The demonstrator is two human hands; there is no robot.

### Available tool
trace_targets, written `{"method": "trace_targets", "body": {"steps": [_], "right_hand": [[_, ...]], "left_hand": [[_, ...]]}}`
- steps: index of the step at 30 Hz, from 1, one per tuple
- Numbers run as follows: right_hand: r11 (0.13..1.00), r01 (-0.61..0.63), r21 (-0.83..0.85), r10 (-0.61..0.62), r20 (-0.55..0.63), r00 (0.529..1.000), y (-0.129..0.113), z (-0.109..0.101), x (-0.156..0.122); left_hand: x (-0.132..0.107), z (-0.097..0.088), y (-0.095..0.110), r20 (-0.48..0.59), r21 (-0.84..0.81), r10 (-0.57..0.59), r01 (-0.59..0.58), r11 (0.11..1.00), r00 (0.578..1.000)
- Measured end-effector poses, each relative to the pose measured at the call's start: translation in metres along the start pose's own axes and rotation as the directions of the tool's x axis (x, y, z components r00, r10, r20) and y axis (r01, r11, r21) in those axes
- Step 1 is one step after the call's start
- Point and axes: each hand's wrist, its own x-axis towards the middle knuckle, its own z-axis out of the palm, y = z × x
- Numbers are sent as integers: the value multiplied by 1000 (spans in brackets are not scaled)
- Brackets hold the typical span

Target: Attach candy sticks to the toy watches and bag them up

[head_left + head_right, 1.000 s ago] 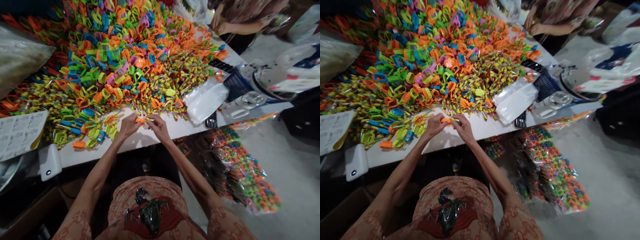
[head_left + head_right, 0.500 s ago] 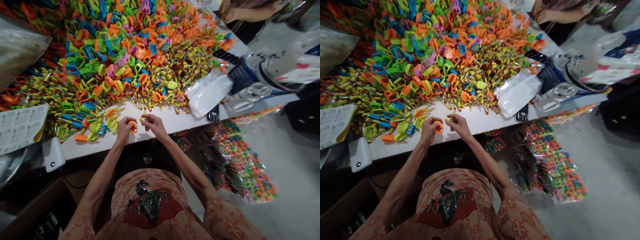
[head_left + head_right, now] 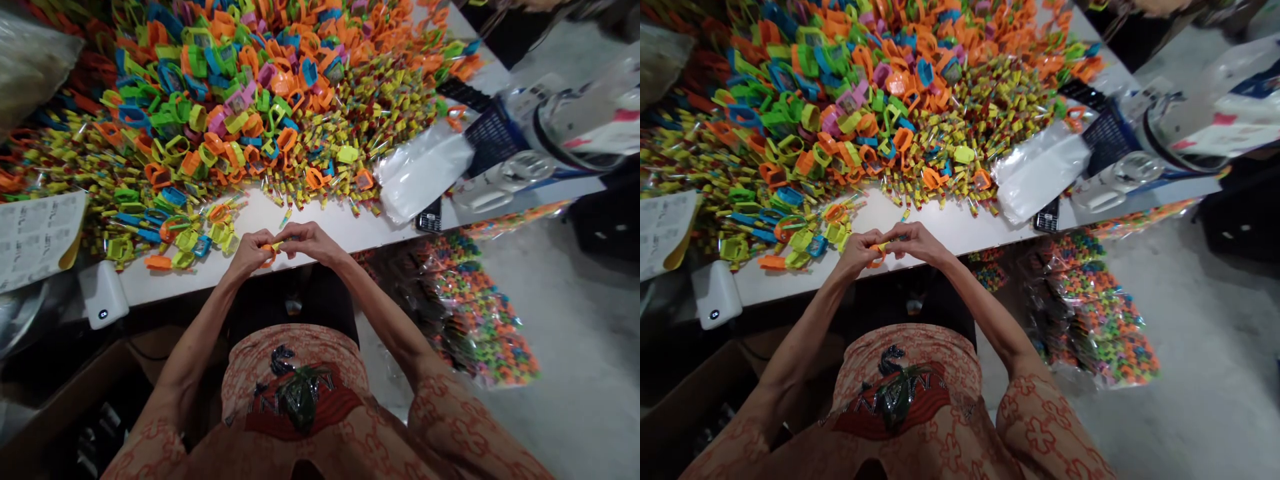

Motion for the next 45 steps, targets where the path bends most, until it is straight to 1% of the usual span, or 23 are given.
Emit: {"method": "trace_targets", "body": {"steps": [7, 11, 15, 20, 24, 28, 33, 36, 38, 39, 40, 41, 42, 43, 44, 45], "right_hand": [[1000, 1, 1, -1, 87, 996, 6, -6, 1], [997, 27, -68, -18, 125, 992, 9, -9, 2], [990, 33, -136, -11, 158, 987, 6, -9, 2], [971, 18, -240, 24, 167, 986, 3, -7, 5], [954, 16, -300, 25, 132, 991, 9, -6, 6], [970, -48, -239, 74, 102, 992, 18, -8, 3], [986, -94, -137, 107, 93, 990, 28, -3, -1], [979, -105, -174, 111, 26, 993, 35, 6, 1], [975, -111, -190, 109, -20, 994, 40, 10, 8], [975, -109, -193, 101, -49, 994, 43, 10, 14], [971, -106, -212, 88, -94, 992, 46, 9, 20], [959, -109, -262, 68, -160, 985, 49, 6, 28], [929, -131, -347, 47, -242, 969, 51, 2, 36], [873, -181, -452, 27, -326, 945, 52, -3, 44], [791, -252, -557, 13, -398, 917, 53, -8, 52], [691, -331, -642, 8, -451, 892, 53, -11, 60]], "left_hand": [[1, -4, -2, 101, 80, -81, 73, 994, 992], [1, -6, -3, 167, 145, -135, 111, 983, 977], [1, -6, -7, 211, 168, -173, 139, 976, 962], [0, -9, -9, 275, 191, -145, 94, 977, 951], [-6, -13, -3, 312, 250, -150, 71, 966, 938], [-10, -15, -2, 313, 261, -149, 65, 963, 938], [-9, -16, -12, 377, 329, -74, -59, 942, 923], [-11, -19, -17, 383, 369, -15, -138, 919, 924], [-12, -27, -18, 343, 457, 23, -189, 869, 939], [-13, -33, -17, 293, 544, 28, -191, 817, 956], [-12, -42, -16, 212, 653, 25, -160, 740, 977], [-11, -52, -13, 101, 760, 26, -94, 643, 995], [-9, -64, -11, -26, 843, 38, 1, 537, 999], [-6, -75, -8, -150, 892, 65, 107, 439, 987], [-1, -84, -5, -252, 910, 103, 199, 362, 962], [4, -91, -4, -320, 913, 146, 263, 312, 936]]}}
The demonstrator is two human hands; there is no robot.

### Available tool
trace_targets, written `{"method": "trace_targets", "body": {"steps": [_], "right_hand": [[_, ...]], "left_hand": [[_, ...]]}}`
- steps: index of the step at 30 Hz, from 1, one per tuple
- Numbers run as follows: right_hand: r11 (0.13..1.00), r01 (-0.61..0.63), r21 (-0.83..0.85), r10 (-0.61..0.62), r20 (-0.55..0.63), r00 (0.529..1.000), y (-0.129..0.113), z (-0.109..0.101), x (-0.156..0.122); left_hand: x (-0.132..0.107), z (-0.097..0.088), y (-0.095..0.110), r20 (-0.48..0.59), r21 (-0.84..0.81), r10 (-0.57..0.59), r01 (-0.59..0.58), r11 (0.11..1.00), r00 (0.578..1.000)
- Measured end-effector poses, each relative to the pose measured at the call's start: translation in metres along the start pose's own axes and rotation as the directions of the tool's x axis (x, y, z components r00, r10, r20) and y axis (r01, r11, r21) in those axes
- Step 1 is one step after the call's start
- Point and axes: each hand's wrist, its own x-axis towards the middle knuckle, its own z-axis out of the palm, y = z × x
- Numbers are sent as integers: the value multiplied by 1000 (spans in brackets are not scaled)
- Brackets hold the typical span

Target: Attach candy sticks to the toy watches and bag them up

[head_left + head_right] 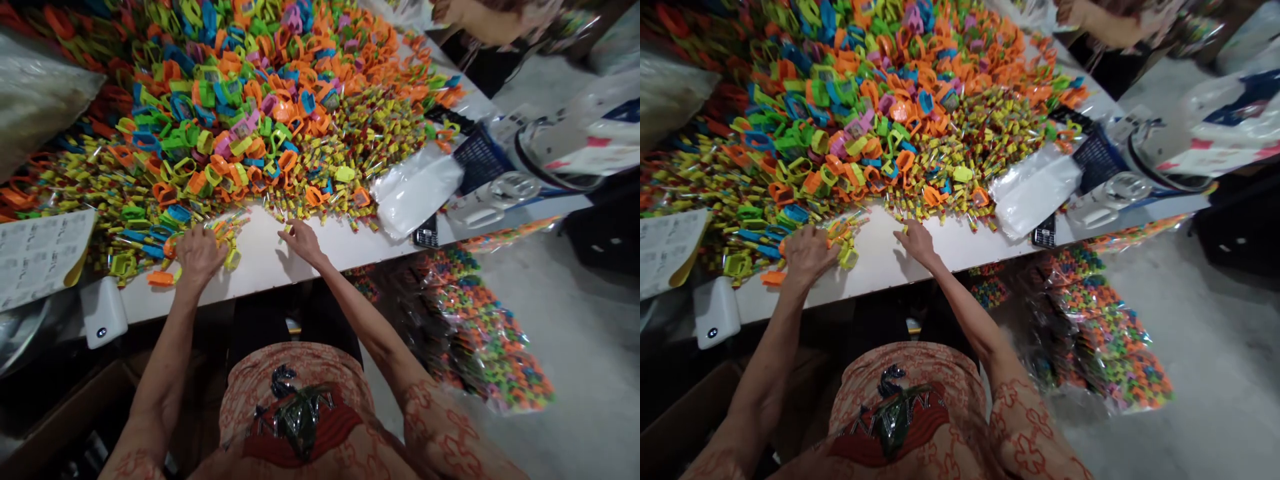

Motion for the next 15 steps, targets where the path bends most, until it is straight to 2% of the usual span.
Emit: {"method": "trace_targets", "body": {"steps": [1, 3, 6, 8, 11, 15], "right_hand": [[991, -34, -133, 32, -23, 999, -1, 0, 7], [946, -72, -317, 69, -20, 997, -6, 3, 15], [887, -69, -457, 77, -3, 997, -13, 10, 15], [865, -54, -499, 64, 4, 998, -13, 13, 10], [848, -12, -529, 14, -1, 1000, -3, 15, 2], [835, 69, -546, -114, -48, 992, 18, 19, -6]], "left_hand": [[7, 0, -1, -49, 32, -19, 21, 999, 999], [16, 9, 4, -83, 45, 38, -34, 998, 996], [20, 37, 21, 4, 41, 199, -199, 979, 980], [20, 54, 23, 57, 53, 218, -221, 974, 974], [18, 63, 2, 54, 61, 226, -229, 972, 973], [19, 52, -50, 9, 51, 301, -301, 952, 954]]}}
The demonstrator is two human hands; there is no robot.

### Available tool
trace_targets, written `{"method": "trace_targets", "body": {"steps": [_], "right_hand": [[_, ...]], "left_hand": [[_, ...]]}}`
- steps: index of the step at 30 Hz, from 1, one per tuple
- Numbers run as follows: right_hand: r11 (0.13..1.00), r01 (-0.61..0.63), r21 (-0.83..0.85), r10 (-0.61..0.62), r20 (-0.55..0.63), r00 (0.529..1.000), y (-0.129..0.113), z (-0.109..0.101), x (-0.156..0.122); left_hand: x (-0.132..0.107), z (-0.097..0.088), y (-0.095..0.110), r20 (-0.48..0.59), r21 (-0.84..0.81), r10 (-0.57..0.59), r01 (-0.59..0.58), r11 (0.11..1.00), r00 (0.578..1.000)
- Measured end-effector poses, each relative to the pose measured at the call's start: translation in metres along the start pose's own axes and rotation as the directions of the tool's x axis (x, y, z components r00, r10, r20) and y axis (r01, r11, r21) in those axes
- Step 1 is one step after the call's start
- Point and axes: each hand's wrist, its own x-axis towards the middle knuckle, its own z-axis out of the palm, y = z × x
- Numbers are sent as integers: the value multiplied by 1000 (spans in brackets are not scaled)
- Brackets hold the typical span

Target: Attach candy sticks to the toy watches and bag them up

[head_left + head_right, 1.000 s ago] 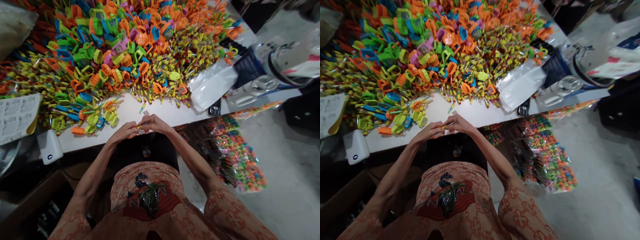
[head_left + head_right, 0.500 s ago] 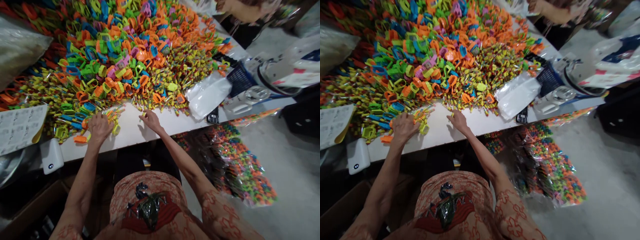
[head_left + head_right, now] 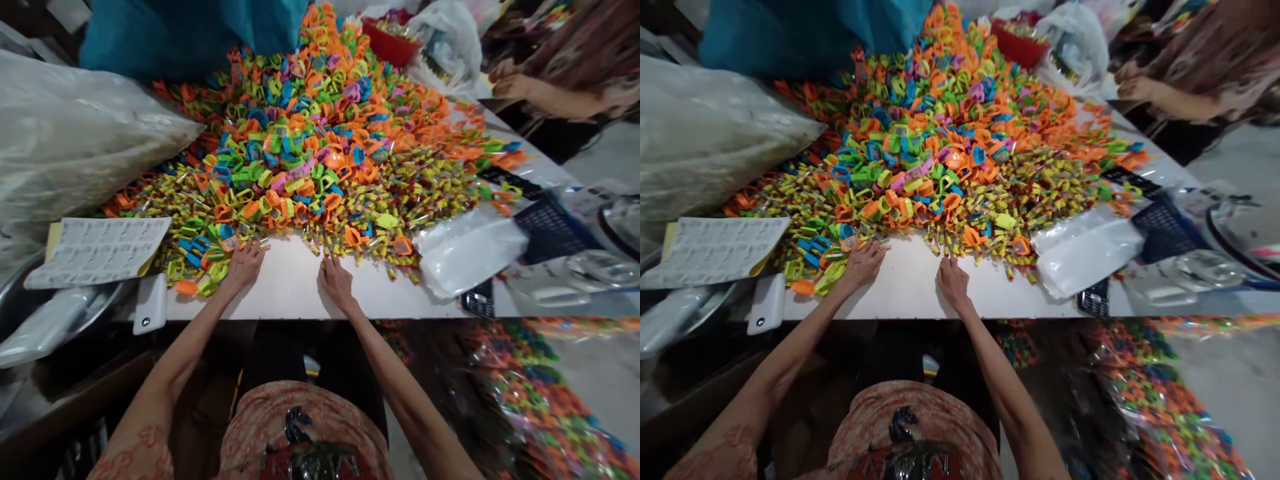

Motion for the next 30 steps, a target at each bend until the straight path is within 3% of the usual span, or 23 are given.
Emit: {"method": "trace_targets", "body": {"steps": [3, 6, 8, 11, 14, 16, 19, 25, 28, 30], "right_hand": [[999, 49, 9, -48, -97, 994, 6, 13, -5], [998, 59, 15, -56, -175, 983, 7, 23, -5], [998, 66, 24, -60, -200, 978, 6, 27, -4], [995, 89, 36, -78, -229, 970, 6, 30, -4], [995, 97, 38, -84, -256, 963, 6, 33, -3], [995, 91, 37, -79, -255, 964, 6, 34, -3], [996, 80, 49, -66, -244, 968, 6, 36, -1], [996, 19, 92, 0, -201, 980, 0, 23, 1], [996, -69, 55, 74, -81, 994, -7, 11, 4], [991, -122, 49, 123, -15, 992, -11, 3, 6]], "left_hand": [[-7, -9, -31, -15, 12, 27, -27, 1000, 1000], [1, -15, -41, -55, -9, 35, -36, 999, 998], [19, -19, -36, -120, -36, -8, 3, 999, 993], [61, -23, -18, -228, -92, -200, 184, 979, 953], [103, -23, 3, -209, -158, -353, 325, 932, 912], [116, -19, 15, -180, -155, -352, 327, 932, 919], [112, -8, 28, -216, -109, -288, 270, 957, 933], [73, 2, 37, -194, -114, -100, 79, 990, 976], [67, 0, 39, -248, -247, -165, 102, 964, 955], [67, -5, 42, -308, -398, -273, 137, 907, 911]]}}
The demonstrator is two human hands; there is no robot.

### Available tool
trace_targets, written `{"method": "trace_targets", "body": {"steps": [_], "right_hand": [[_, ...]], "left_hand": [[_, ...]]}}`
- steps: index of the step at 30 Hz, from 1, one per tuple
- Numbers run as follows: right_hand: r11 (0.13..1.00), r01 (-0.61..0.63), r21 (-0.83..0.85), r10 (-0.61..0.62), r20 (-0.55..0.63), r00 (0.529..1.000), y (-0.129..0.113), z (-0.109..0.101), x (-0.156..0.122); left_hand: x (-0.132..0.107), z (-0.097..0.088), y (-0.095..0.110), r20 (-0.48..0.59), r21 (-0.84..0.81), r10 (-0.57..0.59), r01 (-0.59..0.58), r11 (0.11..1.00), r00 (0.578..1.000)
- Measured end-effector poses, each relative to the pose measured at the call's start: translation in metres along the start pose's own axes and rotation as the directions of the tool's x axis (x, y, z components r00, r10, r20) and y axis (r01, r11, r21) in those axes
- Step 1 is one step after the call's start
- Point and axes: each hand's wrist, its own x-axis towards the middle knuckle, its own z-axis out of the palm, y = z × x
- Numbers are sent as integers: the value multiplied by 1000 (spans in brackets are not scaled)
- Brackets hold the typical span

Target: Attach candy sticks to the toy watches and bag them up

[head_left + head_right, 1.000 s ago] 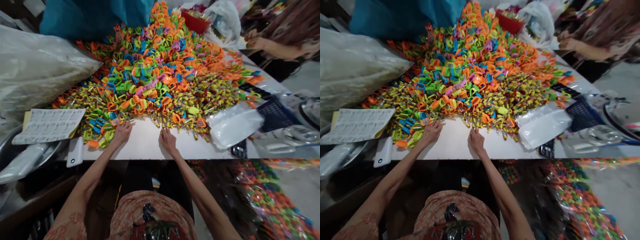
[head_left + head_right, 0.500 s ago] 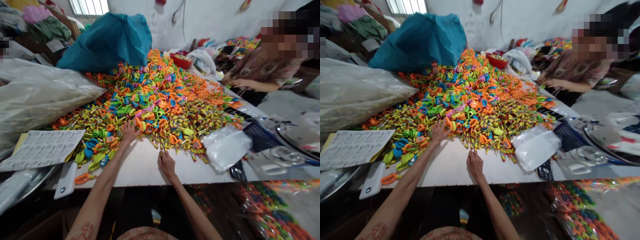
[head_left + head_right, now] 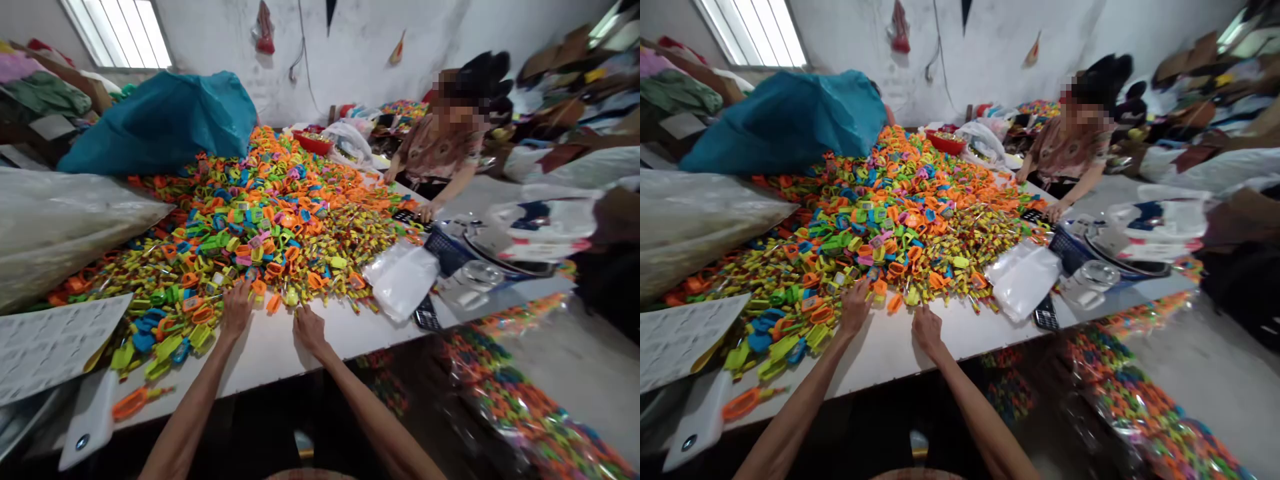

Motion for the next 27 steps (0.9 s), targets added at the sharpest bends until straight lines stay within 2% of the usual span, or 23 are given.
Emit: {"method": "trace_targets", "body": {"steps": [2, 3, 5, 6, 8, 10, 12, 14, 16, 18, 20, 22, 24, 27], "right_hand": [[998, -24, 65, 24, 8, 1000, -3, -5, 0], [992, -24, 128, 24, -3, 1000, -3, -6, -1], [954, 7, 299, 6, -44, 999, -5, -6, -5], [916, 32, 401, -7, -64, 998, -6, -5, -7], [779, 46, 626, -7, -65, 998, -11, -3, -12], [561, -15, 827, -1, 18, 1000, -17, -3, -16], [366, -88, 926, -34, 108, 994, -24, -10, -20], [269, -99, 958, -76, 124, 989, -30, -22, -25], [222, -83, 971, -78, 103, 992, -32, -37, -30], [175, -87, 981, -41, 96, 995, -32, -50, -36], [170, -75, 983, -34, 81, 996, -29, -58, -42], [194, -56, 979, -60, 69, 996, -29, -63, -50], [212, -45, 976, -79, 63, 995, -30, -63, -57], [201, -40, 979, -58, 53, 997, -36, -59, -62]], "left_hand": [[-3, -4, 9, -64, -233, -167, 148, 961, 984], [-6, -6, 14, -37, -377, -283, 249, 892, 958], [-19, -10, 26, 110, -587, -458, 430, 686, 882], [-28, -11, 33, 203, -647, -493, 493, 581, 846], [-47, -12, 46, 346, -703, -485, 564, 433, 803], [-66, -11, 59, 436, -720, -442, 598, 351, 784], [-79, -10, 70, 482, -719, -417, 620, 315, 770], [-87, -11, 80, 471, -719, -429, 617, 319, 771], [-88, -13, 87, 454, -749, -445, 601, 279, 772], [-85, -16, 91, 463, -812, -422, 564, 151, 780], [-83, -20, 92, 514, -826, -405, 564, 4, 756], [-86, -22, 94, 558, -811, -396, 579, -76, 730], [-93, -24, 98, 566, -804, -388, 591, -67, 727], [-104, -24, 105, 521, -817, -390, 576, 31, 760]]}}
